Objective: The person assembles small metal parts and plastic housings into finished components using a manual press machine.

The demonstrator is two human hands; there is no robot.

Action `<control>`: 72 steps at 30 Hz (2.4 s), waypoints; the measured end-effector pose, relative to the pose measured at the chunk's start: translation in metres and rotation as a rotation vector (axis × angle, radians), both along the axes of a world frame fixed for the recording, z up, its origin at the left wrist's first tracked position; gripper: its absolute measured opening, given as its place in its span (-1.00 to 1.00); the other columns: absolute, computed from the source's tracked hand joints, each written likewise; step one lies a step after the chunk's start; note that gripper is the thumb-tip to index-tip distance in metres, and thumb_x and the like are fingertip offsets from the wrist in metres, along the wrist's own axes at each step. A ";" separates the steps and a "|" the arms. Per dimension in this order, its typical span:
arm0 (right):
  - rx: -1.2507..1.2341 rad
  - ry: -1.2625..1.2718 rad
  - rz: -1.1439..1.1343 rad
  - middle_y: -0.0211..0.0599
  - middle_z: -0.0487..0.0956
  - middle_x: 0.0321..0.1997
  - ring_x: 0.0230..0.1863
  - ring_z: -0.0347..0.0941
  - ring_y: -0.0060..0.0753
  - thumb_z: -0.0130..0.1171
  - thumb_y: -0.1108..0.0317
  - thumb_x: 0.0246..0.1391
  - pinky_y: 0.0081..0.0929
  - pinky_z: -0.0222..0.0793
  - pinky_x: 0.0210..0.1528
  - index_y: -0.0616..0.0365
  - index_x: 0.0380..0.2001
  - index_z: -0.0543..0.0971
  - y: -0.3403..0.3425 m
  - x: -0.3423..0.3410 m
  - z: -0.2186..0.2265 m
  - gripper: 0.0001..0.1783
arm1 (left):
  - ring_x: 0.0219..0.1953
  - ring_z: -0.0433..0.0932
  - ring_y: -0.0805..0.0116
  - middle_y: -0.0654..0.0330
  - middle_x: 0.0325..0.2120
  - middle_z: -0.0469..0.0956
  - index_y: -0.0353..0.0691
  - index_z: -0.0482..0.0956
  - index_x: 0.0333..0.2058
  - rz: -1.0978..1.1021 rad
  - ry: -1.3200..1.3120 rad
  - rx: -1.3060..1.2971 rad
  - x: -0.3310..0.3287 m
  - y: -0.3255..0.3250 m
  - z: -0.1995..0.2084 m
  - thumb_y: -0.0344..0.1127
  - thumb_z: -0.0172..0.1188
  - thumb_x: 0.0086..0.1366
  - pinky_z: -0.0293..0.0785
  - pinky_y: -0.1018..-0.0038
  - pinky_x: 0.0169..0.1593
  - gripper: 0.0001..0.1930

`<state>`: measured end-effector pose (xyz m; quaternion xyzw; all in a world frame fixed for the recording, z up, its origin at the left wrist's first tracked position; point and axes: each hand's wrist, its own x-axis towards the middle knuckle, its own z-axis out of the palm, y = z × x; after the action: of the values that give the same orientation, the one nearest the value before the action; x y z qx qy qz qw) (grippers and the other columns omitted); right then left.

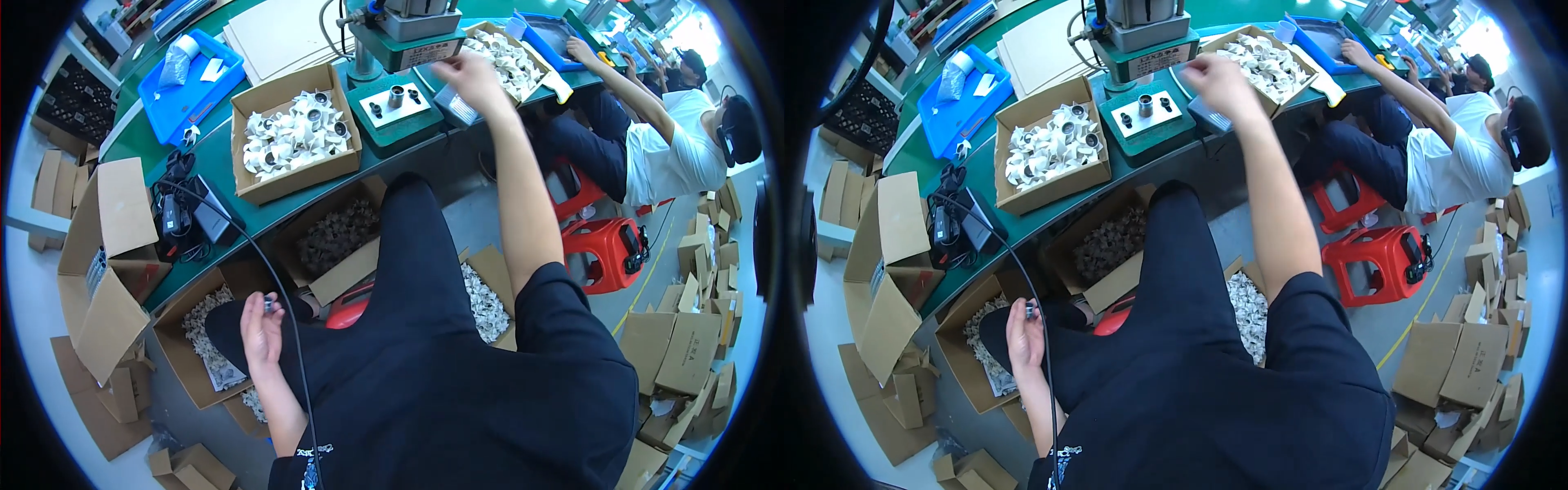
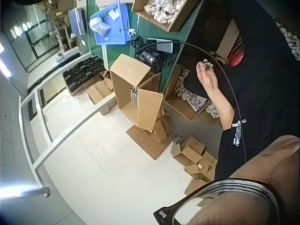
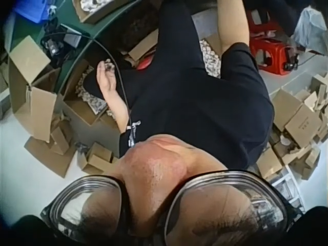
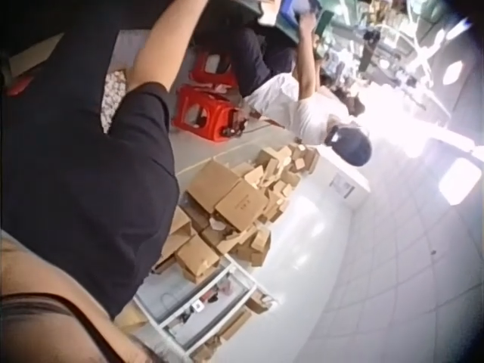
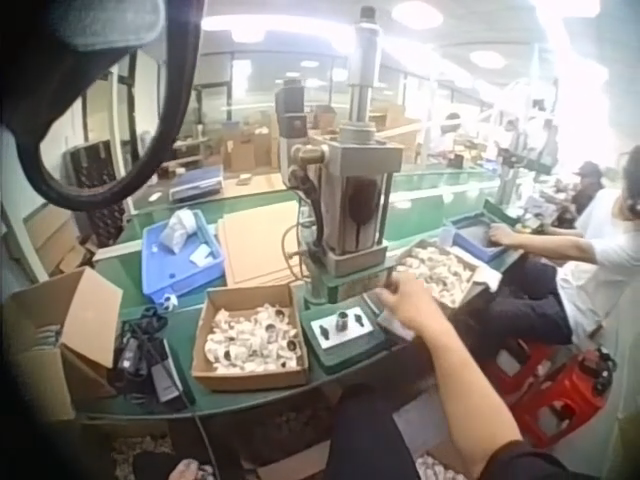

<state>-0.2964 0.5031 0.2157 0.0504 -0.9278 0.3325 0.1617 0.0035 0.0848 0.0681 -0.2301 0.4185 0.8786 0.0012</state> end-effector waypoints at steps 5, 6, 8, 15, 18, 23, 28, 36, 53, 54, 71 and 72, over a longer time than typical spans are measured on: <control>0.376 -0.111 -0.238 -0.05 0.64 -0.23 -0.17 0.58 -0.20 0.19 0.24 0.03 -0.34 0.44 -0.07 0.17 -0.19 0.64 0.111 -0.048 -0.016 -0.69 | -0.29 0.56 0.44 0.11 -0.23 0.58 -0.23 0.50 -0.12 0.092 -0.030 -0.063 0.031 -0.055 -0.017 -0.29 0.13 0.36 0.56 0.55 -0.17 -0.81; 0.523 -0.286 -0.226 -0.05 0.64 -0.23 -0.16 0.58 -0.17 0.18 0.24 0.03 -0.33 0.44 -0.07 0.17 -0.19 0.64 0.116 -0.048 -0.014 -0.69 | -0.30 0.56 0.44 0.10 -0.23 0.58 -0.23 0.50 -0.13 0.131 -0.052 -0.064 0.034 -0.063 -0.021 -0.30 0.14 0.35 0.56 0.54 -0.18 -0.81; 0.496 -0.317 -0.177 -0.05 0.64 -0.23 -0.16 0.58 -0.17 0.17 0.25 0.02 -0.33 0.43 -0.07 0.17 -0.20 0.64 0.117 -0.050 -0.016 -0.70 | -0.31 0.56 0.43 0.09 -0.23 0.58 -0.23 0.50 -0.13 0.174 -0.079 -0.062 0.037 -0.071 -0.026 -0.30 0.15 0.34 0.56 0.54 -0.19 -0.81; 0.464 -0.329 -0.097 -0.10 0.65 -0.26 -0.21 0.57 -0.24 0.16 0.25 0.02 -0.38 0.43 -0.10 0.19 -0.21 0.64 0.120 -0.052 -0.017 -0.69 | -0.31 0.59 0.43 0.08 -0.22 0.59 -0.24 0.54 -0.14 0.204 -0.056 0.014 0.031 -0.073 -0.030 -0.30 0.14 0.35 0.58 0.51 -0.18 -0.81; 0.045 -0.246 -0.175 -0.16 0.65 -0.33 -0.25 0.57 -0.28 0.11 0.26 0.01 -0.37 0.43 -0.15 0.18 -0.26 0.66 0.118 -0.043 -0.016 -0.71 | -0.31 0.59 0.43 0.08 -0.22 0.59 -0.24 0.53 -0.13 0.203 -0.036 0.038 0.033 -0.074 -0.030 -0.30 0.13 0.35 0.58 0.51 -0.17 -0.81; 0.008 0.019 -0.167 -0.23 0.64 -0.36 -0.31 0.55 -0.43 0.06 0.25 0.05 -0.43 0.43 -0.23 0.21 -0.26 0.65 0.119 -0.047 -0.014 -0.68 | -0.30 0.59 0.42 0.08 -0.21 0.59 -0.24 0.53 -0.12 0.207 -0.024 0.067 0.030 -0.075 -0.030 -0.28 0.12 0.36 0.58 0.50 -0.17 -0.80; -0.231 0.152 0.030 -0.29 0.59 -0.37 -0.40 0.52 -0.52 0.00 0.32 0.11 -0.53 0.44 -0.28 0.24 -0.22 0.60 0.076 -0.030 -0.018 -0.71 | -0.29 0.59 0.42 0.08 -0.21 0.58 -0.23 0.52 -0.11 0.189 -0.021 0.047 0.030 -0.076 -0.036 -0.27 0.11 0.37 0.57 0.49 -0.17 -0.79; -0.824 -0.426 0.412 -0.21 0.57 -0.29 -0.42 0.53 -0.49 0.03 0.32 0.25 -0.58 0.48 -0.39 0.34 -0.17 0.56 -0.020 0.008 -0.013 -0.73 | -0.29 0.58 0.41 0.08 -0.22 0.58 -0.23 0.51 -0.11 0.196 -0.004 0.039 0.034 -0.074 -0.034 -0.27 0.10 0.37 0.57 0.47 -0.18 -0.80; -0.584 -0.508 0.354 -0.17 0.59 -0.33 -0.44 0.56 -0.50 0.25 0.13 0.13 -0.62 0.53 -0.43 0.37 -0.17 0.57 -0.027 -0.001 -0.001 -0.56 | -0.30 0.57 0.43 0.11 -0.22 0.57 -0.22 0.49 -0.08 0.174 0.006 0.026 0.029 -0.070 -0.032 -0.26 0.09 0.38 0.57 0.50 -0.18 -0.78; -0.533 -0.503 0.349 -0.18 0.59 -0.29 -0.45 0.55 -0.50 0.24 0.13 0.14 -0.62 0.52 -0.42 0.35 -0.13 0.57 -0.028 0.000 0.004 -0.55 | -0.29 0.57 0.43 0.11 -0.22 0.57 -0.22 0.49 -0.08 0.169 0.007 0.023 0.027 -0.070 -0.032 -0.26 0.09 0.38 0.57 0.50 -0.18 -0.78; -0.862 -0.320 0.294 -0.40 0.50 -0.55 -0.73 0.30 -0.70 0.13 0.25 0.18 -0.68 0.12 -0.77 0.30 -0.26 0.57 0.011 -0.024 -0.039 -0.72 | -0.29 0.57 0.46 0.10 -0.17 0.56 -0.21 0.50 -0.10 0.106 0.113 0.087 0.034 -0.072 -0.032 -0.24 0.07 0.40 0.55 0.58 -0.20 -0.78; -0.858 -0.278 0.249 -0.41 0.50 -0.55 -0.73 0.28 -0.69 0.13 0.26 0.17 -0.68 0.11 -0.76 0.29 -0.25 0.57 0.008 -0.030 -0.041 -0.73 | -0.29 0.57 0.46 0.10 -0.17 0.56 -0.21 0.50 -0.10 0.108 0.112 0.083 0.036 -0.074 -0.033 -0.24 0.07 0.40 0.55 0.58 -0.20 -0.78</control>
<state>-0.3264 0.5111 0.1748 0.0450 -0.7062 0.7066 0.0007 0.0393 0.0110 0.0346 -0.2024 0.3680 0.9055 -0.0601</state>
